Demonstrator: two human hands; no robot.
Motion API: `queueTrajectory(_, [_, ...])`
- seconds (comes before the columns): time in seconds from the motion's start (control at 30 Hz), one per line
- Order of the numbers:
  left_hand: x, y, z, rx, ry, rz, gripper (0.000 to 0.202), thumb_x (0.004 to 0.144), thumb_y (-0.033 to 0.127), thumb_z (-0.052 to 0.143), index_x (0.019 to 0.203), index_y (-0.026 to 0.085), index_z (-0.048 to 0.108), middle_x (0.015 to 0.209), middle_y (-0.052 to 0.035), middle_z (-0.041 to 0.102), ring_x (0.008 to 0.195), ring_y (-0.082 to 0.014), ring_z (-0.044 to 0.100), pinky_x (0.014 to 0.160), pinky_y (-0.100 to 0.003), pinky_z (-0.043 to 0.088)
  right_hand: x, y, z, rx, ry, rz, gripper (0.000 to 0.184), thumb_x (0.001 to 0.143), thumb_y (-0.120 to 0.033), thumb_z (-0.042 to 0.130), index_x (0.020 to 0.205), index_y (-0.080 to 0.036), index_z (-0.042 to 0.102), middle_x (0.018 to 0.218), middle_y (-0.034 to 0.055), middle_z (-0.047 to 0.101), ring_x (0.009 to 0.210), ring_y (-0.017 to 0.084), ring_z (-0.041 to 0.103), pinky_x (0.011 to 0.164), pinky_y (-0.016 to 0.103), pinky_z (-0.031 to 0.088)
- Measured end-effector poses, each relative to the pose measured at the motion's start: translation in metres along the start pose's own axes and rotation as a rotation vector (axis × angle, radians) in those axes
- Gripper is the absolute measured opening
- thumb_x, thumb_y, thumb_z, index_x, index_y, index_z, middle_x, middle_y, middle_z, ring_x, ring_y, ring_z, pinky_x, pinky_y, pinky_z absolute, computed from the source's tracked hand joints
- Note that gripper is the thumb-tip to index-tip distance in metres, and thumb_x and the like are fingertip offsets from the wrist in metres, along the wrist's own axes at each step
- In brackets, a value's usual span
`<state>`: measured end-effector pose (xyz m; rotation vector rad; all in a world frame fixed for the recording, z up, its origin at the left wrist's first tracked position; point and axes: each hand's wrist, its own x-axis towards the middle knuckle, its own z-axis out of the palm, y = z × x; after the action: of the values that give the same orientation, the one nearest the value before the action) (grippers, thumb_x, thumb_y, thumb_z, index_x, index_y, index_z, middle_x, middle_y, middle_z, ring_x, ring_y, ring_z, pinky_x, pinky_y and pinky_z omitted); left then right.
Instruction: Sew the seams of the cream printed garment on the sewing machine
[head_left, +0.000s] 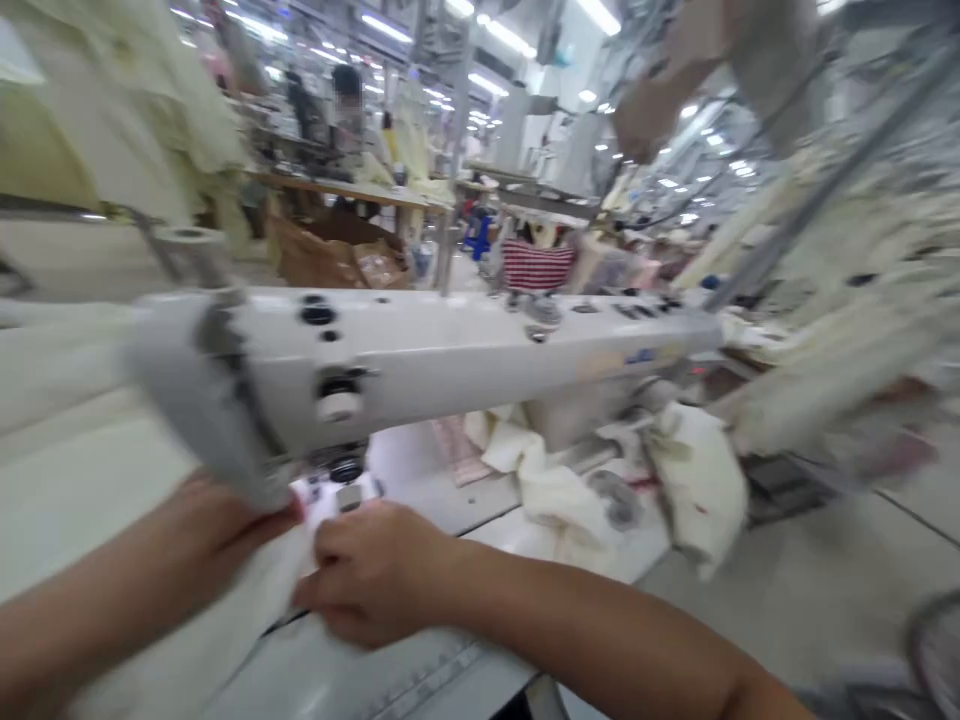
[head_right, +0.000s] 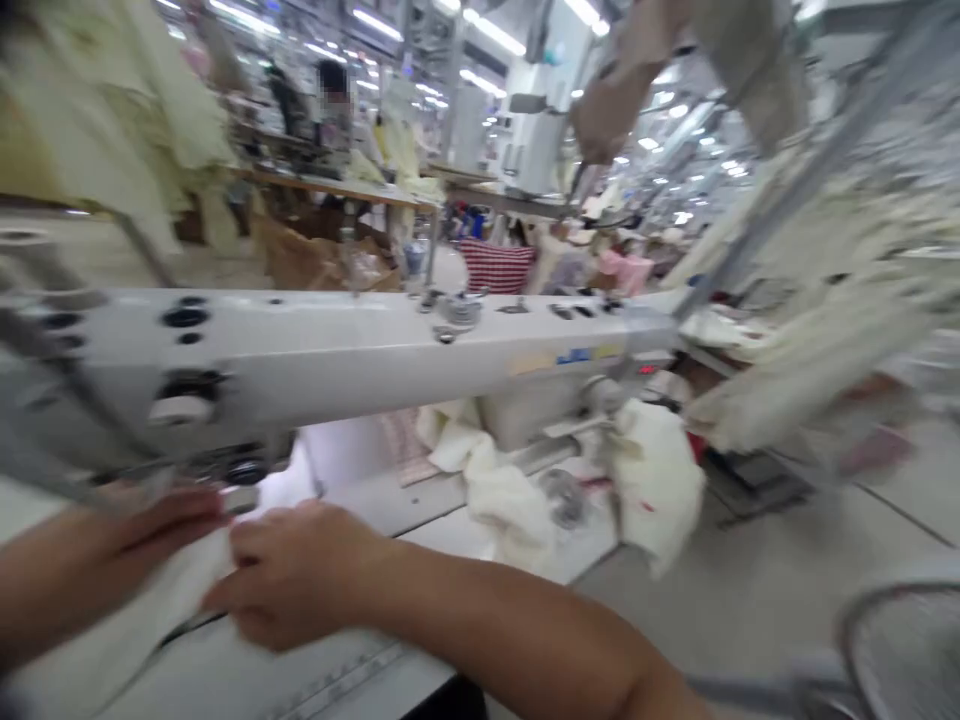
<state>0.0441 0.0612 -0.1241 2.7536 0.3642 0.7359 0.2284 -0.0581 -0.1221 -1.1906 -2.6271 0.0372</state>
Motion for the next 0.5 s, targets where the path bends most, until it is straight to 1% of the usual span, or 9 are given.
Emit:
queueTrajectory(0.07, [0.007, 0.026, -0.007, 0.082, -0.099, -0.159, 0.026, 0.085, 0.014, 0.036, 0.074, 0.019, 0.059, 0.067, -0.0004, 0.061, 0.067, -0.016, 0.054, 0.067, -0.029, 0.037, 0.0, -0.002, -0.002, 0.08, 0.067, -0.005, 0.014, 0.076, -0.027, 0.049, 0.079, -0.024, 0.063, 0.077, 0.0, 0.055, 0.069, 0.014, 0.047, 0.06, 0.027, 0.036])
queueTrajectory(0.1, [0.009, 0.035, -0.01, 0.118, -0.176, -0.205, 0.022, 0.086, 0.015, 0.039, 0.078, 0.018, 0.059, 0.074, -0.0023, 0.061, 0.075, -0.017, 0.054, 0.071, -0.03, 0.037, 0.0, -0.003, -0.003, 0.121, 0.098, -0.011, 0.014, 0.078, -0.024, 0.048, 0.074, -0.021, 0.061, 0.075, 0.0017, 0.055, 0.068, 0.014, 0.047, 0.059, 0.027, 0.035])
queueTrajectory(0.13, [0.01, 0.041, -0.011, 0.17, -0.221, -0.25, 0.018, 0.087, 0.018, 0.042, 0.08, 0.018, 0.059, 0.082, -0.0039, 0.06, 0.083, -0.0185, 0.053, 0.076, -0.032, 0.037, 0.001, -0.003, -0.004, 0.167, 0.125, -0.01, 0.015, 0.08, -0.021, 0.045, 0.073, -0.02, 0.059, 0.075, 0.0027, 0.055, 0.068, 0.015, 0.047, 0.059, 0.027, 0.035])
queueTrajectory(0.17, [0.01, 0.044, -0.012, 0.207, -0.235, -0.28, 0.017, 0.088, 0.018, 0.043, 0.079, 0.018, 0.058, 0.087, -0.0044, 0.059, 0.086, -0.0192, 0.052, 0.079, -0.034, 0.037, 0.002, -0.003, -0.004, 0.208, 0.148, -0.001, 0.016, 0.081, -0.017, 0.043, 0.075, -0.018, 0.057, 0.074, 0.0028, 0.054, 0.069, 0.015, 0.047, 0.06, 0.027, 0.035])
queueTrajectory(0.27, [0.003, 0.045, -0.011, 0.224, -0.201, -0.388, 0.008, 0.087, 0.018, 0.046, 0.088, 0.018, 0.054, 0.094, -0.0041, 0.053, 0.089, -0.019, 0.05, 0.081, -0.035, 0.037, 0.004, -0.005, -0.004, 0.29, 0.18, 0.037, 0.012, 0.082, -0.012, 0.042, 0.075, -0.017, 0.05, 0.068, 0.0016, 0.052, 0.063, 0.014, 0.045, 0.057, 0.026, 0.033])
queueTrajectory(0.33, [-0.001, 0.045, -0.011, 0.187, -0.166, -0.437, 0.009, 0.084, 0.016, 0.048, 0.092, 0.018, 0.051, 0.097, -0.0037, 0.051, 0.09, -0.018, 0.049, 0.084, -0.035, 0.036, 0.004, -0.008, -0.005, 0.297, 0.182, 0.048, 0.008, 0.082, -0.012, 0.044, 0.081, -0.017, 0.05, 0.068, 0.001, 0.052, 0.062, 0.013, 0.044, 0.056, 0.025, 0.032])
queueTrajectory(0.43, [-0.002, 0.048, -0.016, 0.153, -0.137, -0.439, 0.009, 0.083, 0.014, 0.05, 0.091, 0.018, 0.049, 0.098, -0.0036, 0.049, 0.094, -0.0177, 0.048, 0.087, -0.035, 0.035, 0.004, -0.013, -0.004, 0.241, 0.196, 0.045, 0.011, 0.083, -0.013, 0.047, 0.091, -0.017, 0.053, 0.07, 0.0008, 0.055, 0.064, 0.014, 0.047, 0.058, 0.026, 0.033])
queueTrajectory(0.5, [-0.005, 0.056, -0.023, 0.144, -0.132, -0.432, 0.006, 0.085, 0.016, 0.049, 0.09, 0.018, 0.05, 0.098, -0.0039, 0.049, 0.095, -0.018, 0.047, 0.087, -0.036, 0.035, 0.005, -0.013, -0.004, 0.207, 0.203, 0.056, 0.008, 0.084, -0.016, 0.048, 0.085, -0.017, 0.055, 0.071, 0.0013, 0.054, 0.065, 0.014, 0.047, 0.058, 0.026, 0.034])
